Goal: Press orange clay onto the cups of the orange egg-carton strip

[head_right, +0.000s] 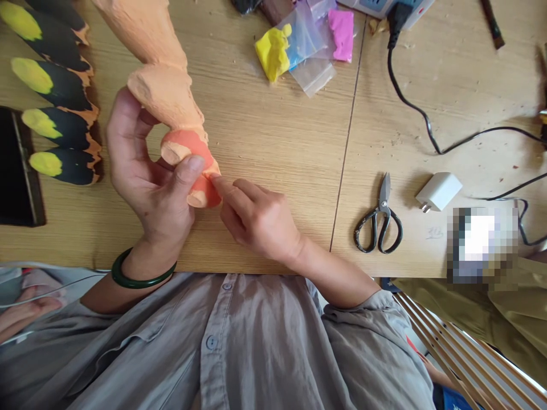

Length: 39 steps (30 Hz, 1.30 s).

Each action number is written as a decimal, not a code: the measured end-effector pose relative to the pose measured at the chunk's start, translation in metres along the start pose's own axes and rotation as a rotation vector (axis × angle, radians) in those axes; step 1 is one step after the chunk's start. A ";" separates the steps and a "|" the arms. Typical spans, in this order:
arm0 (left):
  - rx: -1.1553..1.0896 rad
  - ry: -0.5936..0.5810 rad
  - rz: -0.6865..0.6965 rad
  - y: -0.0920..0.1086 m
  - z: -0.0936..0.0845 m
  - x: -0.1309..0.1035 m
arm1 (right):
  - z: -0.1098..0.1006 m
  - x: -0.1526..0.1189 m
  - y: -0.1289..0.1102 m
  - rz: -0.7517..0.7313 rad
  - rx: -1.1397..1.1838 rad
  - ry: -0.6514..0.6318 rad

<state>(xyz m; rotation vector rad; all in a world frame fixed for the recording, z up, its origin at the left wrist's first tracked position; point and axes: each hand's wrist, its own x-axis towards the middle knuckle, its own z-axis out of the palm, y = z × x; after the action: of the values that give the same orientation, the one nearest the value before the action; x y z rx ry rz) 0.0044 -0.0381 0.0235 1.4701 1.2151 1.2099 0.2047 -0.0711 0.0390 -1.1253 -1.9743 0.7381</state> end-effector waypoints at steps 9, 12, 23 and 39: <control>-0.065 -0.058 -0.095 -0.005 -0.004 0.000 | -0.006 0.001 -0.012 0.072 0.025 -0.128; -0.010 0.054 -0.012 0.000 0.000 0.004 | -0.003 0.001 -0.010 0.193 0.212 -0.124; -0.284 0.094 0.049 0.002 0.005 0.009 | -0.012 0.037 -0.002 0.804 1.228 -0.182; -0.498 -0.144 -0.186 -0.014 0.002 0.017 | 0.010 0.027 0.019 0.377 0.602 0.112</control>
<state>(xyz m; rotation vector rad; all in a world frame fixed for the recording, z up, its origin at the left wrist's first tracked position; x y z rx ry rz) 0.0049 -0.0192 0.0125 1.0311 0.8518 1.1536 0.1960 -0.0395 0.0278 -1.1293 -1.3132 1.3257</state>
